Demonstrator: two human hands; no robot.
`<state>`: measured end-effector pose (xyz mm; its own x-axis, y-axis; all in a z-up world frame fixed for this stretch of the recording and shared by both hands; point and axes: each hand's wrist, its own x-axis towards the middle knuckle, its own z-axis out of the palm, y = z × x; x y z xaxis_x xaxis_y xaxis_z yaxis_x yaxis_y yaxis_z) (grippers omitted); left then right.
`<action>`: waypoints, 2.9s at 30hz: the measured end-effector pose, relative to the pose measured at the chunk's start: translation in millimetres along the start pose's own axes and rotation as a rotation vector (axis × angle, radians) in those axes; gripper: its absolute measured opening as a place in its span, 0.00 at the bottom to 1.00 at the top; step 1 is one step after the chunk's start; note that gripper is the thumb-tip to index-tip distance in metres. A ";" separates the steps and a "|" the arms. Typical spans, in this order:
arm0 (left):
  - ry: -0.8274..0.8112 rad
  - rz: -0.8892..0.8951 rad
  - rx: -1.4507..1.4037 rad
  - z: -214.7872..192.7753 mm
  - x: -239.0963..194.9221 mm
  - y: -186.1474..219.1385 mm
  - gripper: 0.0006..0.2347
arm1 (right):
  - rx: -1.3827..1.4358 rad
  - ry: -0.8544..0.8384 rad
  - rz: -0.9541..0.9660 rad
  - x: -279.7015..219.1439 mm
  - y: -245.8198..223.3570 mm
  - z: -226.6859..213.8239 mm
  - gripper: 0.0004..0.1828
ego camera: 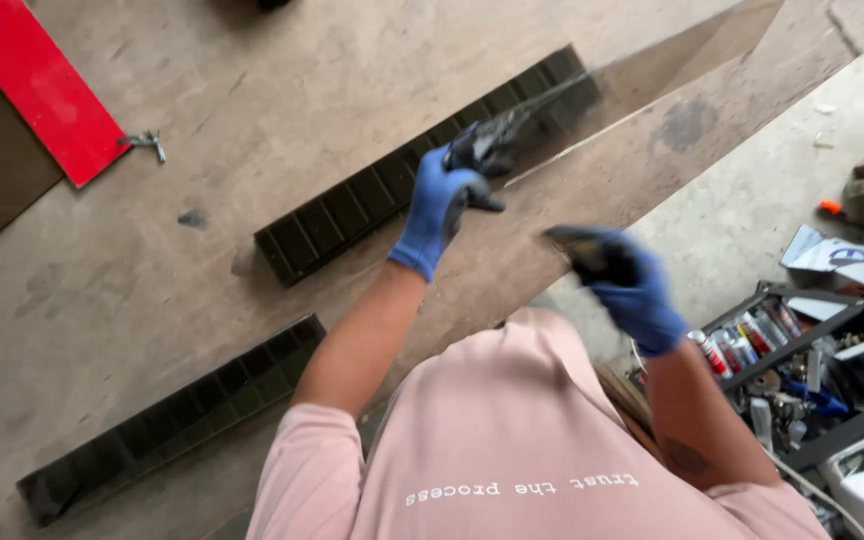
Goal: Sanding the sharp edges of long glass strips using a handheld sanding block on a workbench.
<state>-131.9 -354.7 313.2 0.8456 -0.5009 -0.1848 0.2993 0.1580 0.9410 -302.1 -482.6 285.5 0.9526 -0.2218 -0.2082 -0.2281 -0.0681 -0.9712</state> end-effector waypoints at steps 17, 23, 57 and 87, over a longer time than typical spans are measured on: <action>0.517 0.048 -0.099 44.3 -39.8 -3.7 0.07 | -1.271 -0.265 -0.783 151.6 8.3 -56.8 0.35; 0.592 0.008 -0.025 13.8 -23.9 -93.5 0.12 | -0.807 -0.237 -1.252 114.1 -15.7 37.0 0.16; 0.525 0.195 0.504 -20.3 -57.5 -137.5 0.40 | -1.196 -0.060 -0.415 269.2 168.1 -385.2 0.50; 0.612 0.139 0.348 -28.4 -29.3 -122.2 0.07 | -1.157 -0.112 -0.328 264.8 185.7 -432.1 0.51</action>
<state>-180.7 -335.2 195.5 0.9924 0.0872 -0.0863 0.0984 -0.1460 0.9844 -179.1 -974.2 99.8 0.9981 0.0506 -0.0360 0.0368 -0.9490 -0.3131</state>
